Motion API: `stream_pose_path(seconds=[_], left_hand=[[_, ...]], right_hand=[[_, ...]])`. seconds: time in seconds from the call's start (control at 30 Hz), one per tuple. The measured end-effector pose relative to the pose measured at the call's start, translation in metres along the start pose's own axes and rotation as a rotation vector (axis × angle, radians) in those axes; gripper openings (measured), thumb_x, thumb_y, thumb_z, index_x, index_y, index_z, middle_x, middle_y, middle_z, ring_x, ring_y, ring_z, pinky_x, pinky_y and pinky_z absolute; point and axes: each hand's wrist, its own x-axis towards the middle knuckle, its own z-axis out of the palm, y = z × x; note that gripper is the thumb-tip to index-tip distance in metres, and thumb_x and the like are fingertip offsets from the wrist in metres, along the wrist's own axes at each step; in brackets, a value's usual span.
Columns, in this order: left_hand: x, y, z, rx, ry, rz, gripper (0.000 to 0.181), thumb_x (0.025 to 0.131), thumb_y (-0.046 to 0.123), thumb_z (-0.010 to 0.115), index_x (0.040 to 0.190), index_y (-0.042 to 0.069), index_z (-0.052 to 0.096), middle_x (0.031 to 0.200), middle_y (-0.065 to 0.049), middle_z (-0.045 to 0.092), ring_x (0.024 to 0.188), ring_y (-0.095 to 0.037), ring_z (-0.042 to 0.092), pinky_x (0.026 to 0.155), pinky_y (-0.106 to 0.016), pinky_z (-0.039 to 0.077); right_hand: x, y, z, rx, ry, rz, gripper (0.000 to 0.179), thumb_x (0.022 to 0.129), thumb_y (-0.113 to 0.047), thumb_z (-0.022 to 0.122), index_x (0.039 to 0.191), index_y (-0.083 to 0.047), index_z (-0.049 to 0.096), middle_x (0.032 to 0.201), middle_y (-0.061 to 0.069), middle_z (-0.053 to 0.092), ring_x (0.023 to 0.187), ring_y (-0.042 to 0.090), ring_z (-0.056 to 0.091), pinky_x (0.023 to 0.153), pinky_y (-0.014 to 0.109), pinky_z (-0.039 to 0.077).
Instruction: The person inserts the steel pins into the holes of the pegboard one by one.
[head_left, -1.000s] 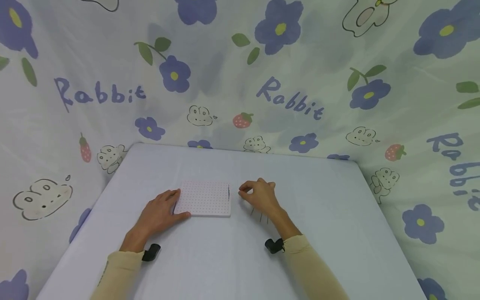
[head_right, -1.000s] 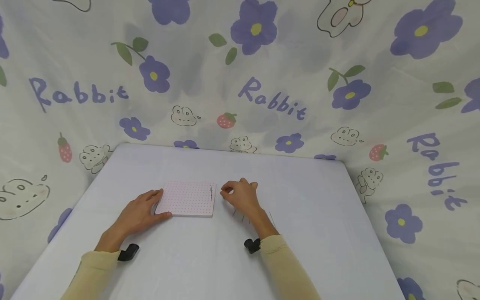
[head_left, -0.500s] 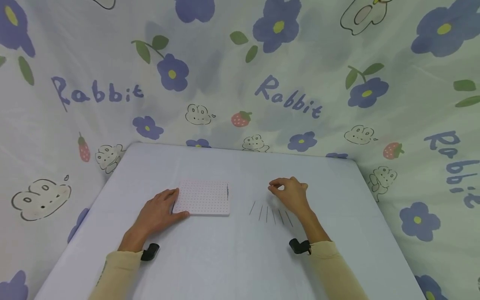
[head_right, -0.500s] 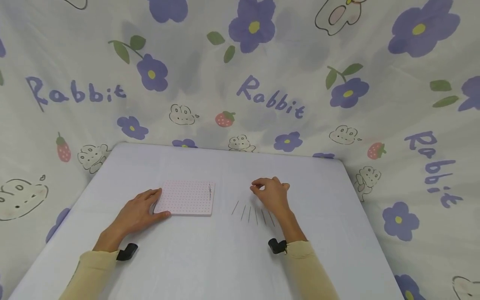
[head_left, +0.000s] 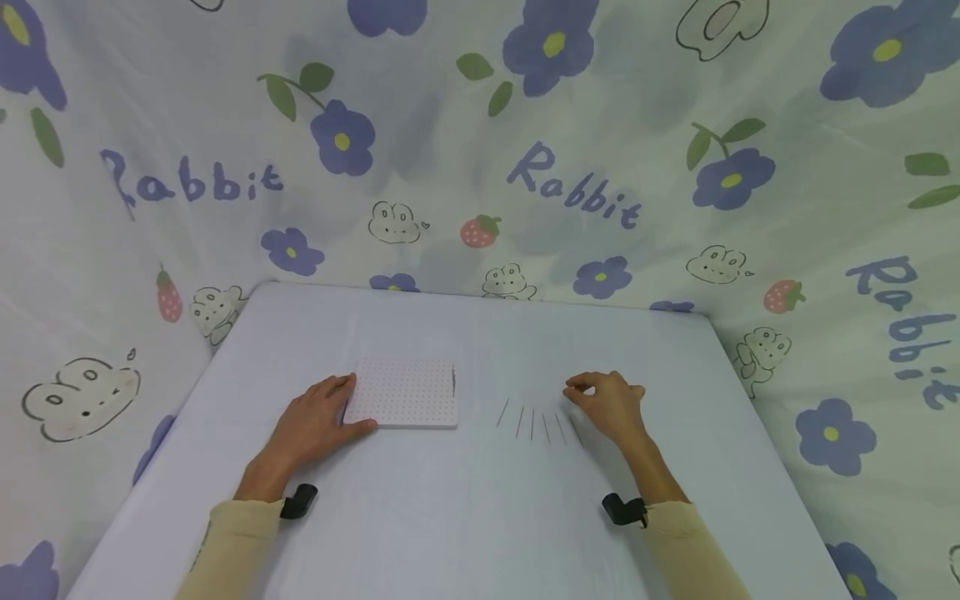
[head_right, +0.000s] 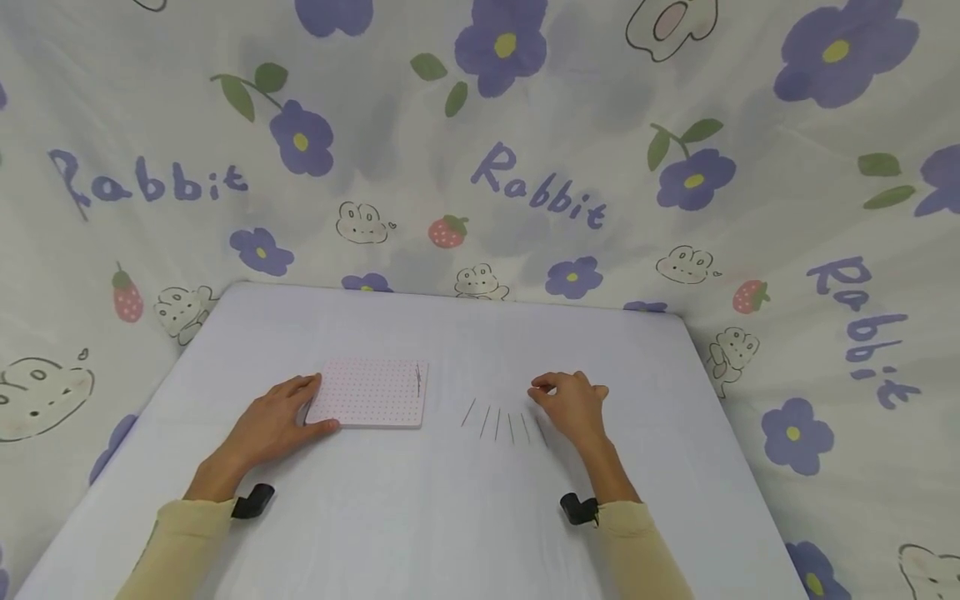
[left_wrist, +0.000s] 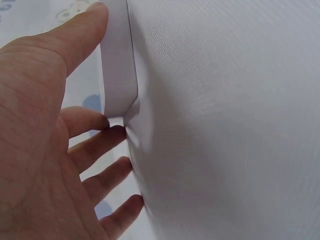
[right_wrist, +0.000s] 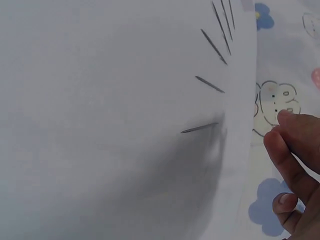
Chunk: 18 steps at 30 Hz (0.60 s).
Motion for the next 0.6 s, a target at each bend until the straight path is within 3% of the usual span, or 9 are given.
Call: stream_pose_path(seconds=[0.23,0.6], left_hand=[[0.0,0.001,0.0,0.002,0.003,0.006,0.093,0.086,0.056,0.073,0.149,-0.006,0.042,0.149,-0.028,0.044,0.135,-0.05,0.041,0.104,-0.069,0.036],[0.001,-0.001,0.001,0.001,-0.002,-0.003,0.095,0.086,0.058,0.072,0.149,-0.006,0.042,0.15,-0.027,0.043,0.136,-0.049,0.041,0.105,-0.068,0.036]], right_hand=[[-0.018,0.006,0.004,-0.097,-0.053,0.049,0.024,0.091,-0.038,0.074,0.107,-0.02,0.079,0.097,-0.006,0.077,0.093,0.025,0.061,0.079,0.051,0.031],[-0.036,0.014,0.017,-0.151,-0.065,0.115,0.025,0.086,-0.04,0.078,0.104,-0.023,0.08,0.1,-0.004,0.077,0.092,0.025,0.062,0.077,0.051,0.032]])
